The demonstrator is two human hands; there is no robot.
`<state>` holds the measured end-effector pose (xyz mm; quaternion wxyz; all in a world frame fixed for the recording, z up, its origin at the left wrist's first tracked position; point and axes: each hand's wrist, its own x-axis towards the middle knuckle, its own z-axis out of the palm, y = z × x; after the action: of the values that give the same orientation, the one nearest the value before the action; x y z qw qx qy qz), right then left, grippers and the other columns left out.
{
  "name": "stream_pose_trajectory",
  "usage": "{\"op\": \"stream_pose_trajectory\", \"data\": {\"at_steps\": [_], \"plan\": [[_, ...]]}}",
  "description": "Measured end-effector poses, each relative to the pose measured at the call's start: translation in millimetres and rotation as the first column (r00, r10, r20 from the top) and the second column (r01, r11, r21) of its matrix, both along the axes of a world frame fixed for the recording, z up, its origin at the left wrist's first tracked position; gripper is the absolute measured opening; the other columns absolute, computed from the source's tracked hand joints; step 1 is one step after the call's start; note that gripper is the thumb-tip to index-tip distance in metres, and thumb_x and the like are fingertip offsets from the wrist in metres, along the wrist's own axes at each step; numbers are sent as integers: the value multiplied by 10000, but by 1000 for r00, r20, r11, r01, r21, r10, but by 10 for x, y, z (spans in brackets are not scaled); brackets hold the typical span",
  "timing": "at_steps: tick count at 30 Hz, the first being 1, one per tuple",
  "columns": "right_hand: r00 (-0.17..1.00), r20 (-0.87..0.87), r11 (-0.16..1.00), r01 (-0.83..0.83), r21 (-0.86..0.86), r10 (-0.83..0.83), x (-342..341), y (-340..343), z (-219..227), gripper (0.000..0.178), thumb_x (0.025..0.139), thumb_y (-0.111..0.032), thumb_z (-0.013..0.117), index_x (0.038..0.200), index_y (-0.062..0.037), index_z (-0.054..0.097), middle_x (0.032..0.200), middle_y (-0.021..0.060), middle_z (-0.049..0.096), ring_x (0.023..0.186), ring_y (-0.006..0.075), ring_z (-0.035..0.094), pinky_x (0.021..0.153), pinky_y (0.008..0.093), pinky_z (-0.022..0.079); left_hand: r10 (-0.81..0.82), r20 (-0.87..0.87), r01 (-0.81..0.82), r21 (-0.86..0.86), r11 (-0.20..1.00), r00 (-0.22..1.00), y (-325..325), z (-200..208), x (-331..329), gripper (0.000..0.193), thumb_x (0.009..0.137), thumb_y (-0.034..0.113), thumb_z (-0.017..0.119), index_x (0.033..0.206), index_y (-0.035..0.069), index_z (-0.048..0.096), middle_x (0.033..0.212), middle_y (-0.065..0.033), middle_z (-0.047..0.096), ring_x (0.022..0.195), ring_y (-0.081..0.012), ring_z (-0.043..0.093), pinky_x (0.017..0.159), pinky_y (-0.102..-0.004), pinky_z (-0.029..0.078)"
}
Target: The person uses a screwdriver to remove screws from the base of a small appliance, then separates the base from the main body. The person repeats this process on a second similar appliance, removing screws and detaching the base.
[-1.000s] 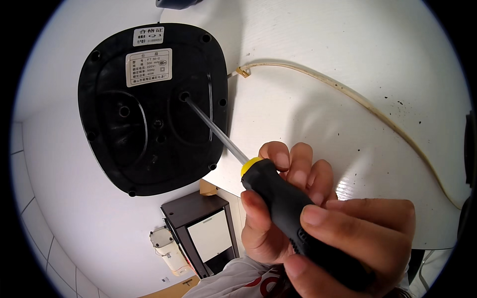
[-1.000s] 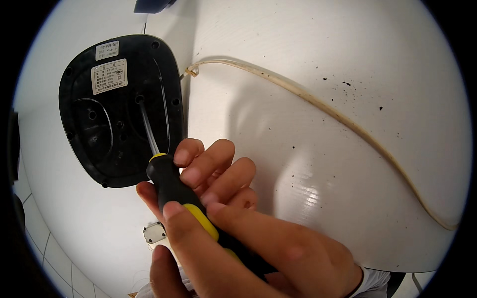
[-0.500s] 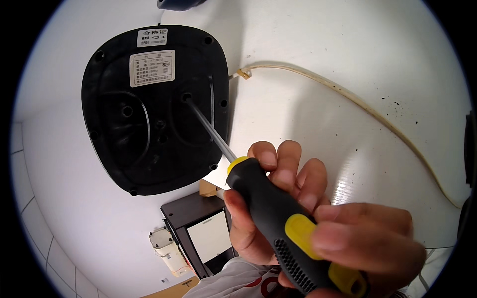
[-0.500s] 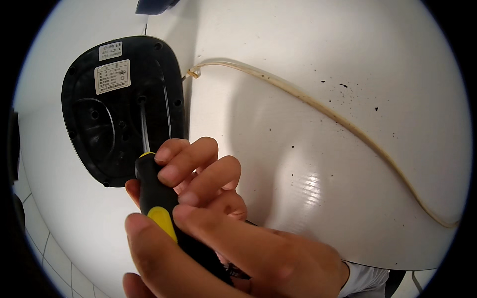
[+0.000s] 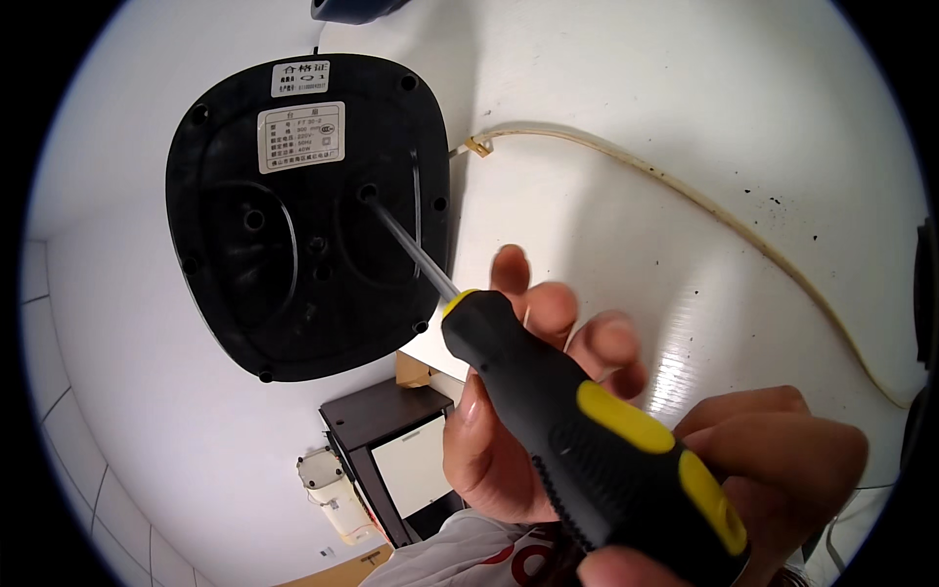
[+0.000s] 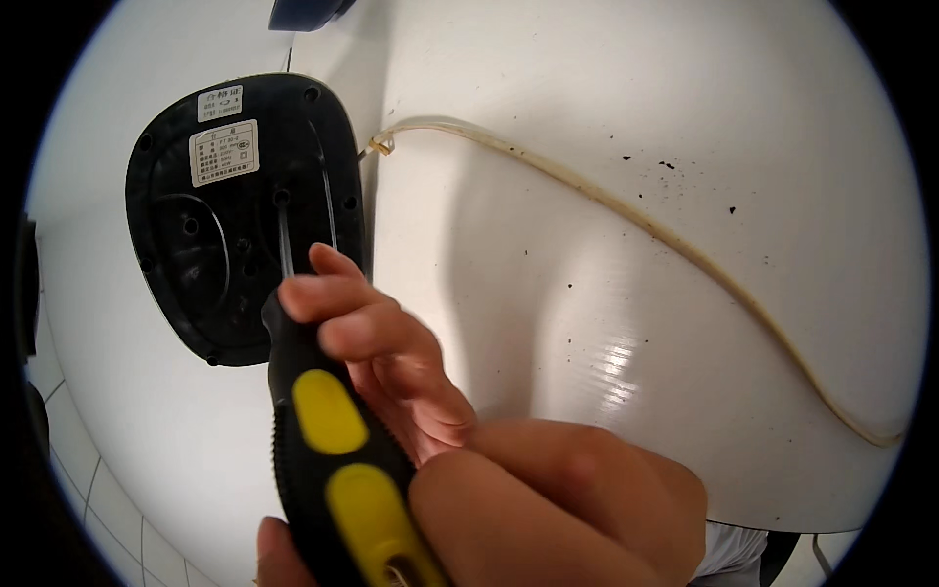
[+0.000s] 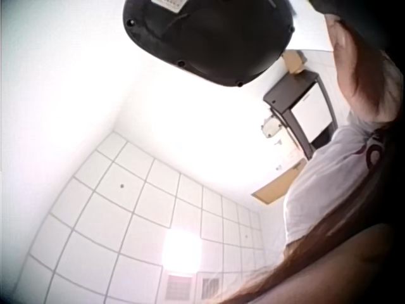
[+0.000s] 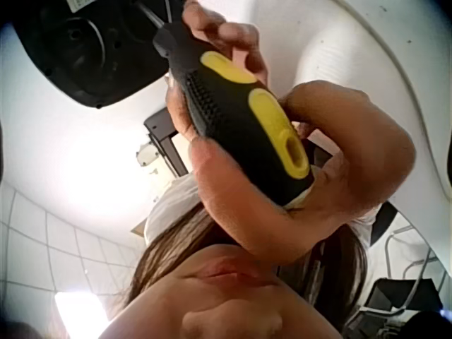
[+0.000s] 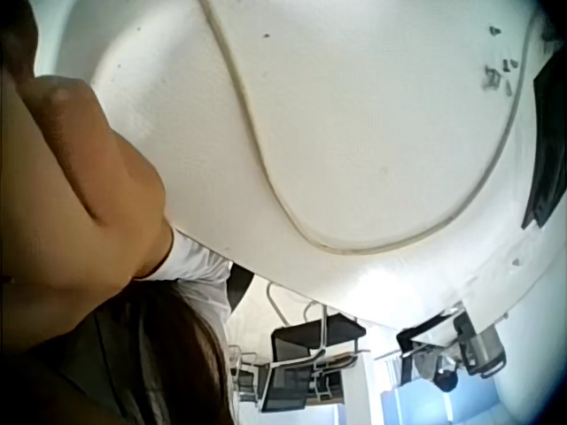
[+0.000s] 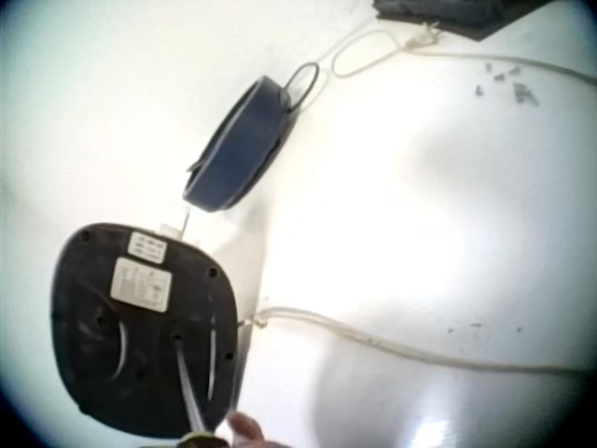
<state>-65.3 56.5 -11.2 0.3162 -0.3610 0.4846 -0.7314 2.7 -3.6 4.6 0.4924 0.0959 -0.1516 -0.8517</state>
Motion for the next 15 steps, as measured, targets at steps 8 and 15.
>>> {"op": "stream_pose_trajectory", "data": {"at_steps": [8, 15], "plan": [[961, 30, 572, 189, -799, -275, 116, -783, -400, 467, 583, -52, 764, 979, -10, 519, 898, 175, 537, 817, 208, 549, 794, 339, 459, 92, 249, -74, -81, 994, 964, 105, -54, 10, 719, 772, 496, 645, 1247, 59, 330, 1034, -72, 458, 818, -175, 466, 688, -298, 427], [878, 157, 887, -461, 30, 451, -727, -131, 239, 532, 627, -107, 774, 1060, 8, 487, 934, 184, 569, 779, 198, 594, 700, 279, 482, -2, -10, 1, -50, 999, 1000, -28, -110, 58, 551, 884, 203, 528, 1322, 91, 214, 1207, -107, 428, 1050, -315, 453, 834, -391, 511]]}}
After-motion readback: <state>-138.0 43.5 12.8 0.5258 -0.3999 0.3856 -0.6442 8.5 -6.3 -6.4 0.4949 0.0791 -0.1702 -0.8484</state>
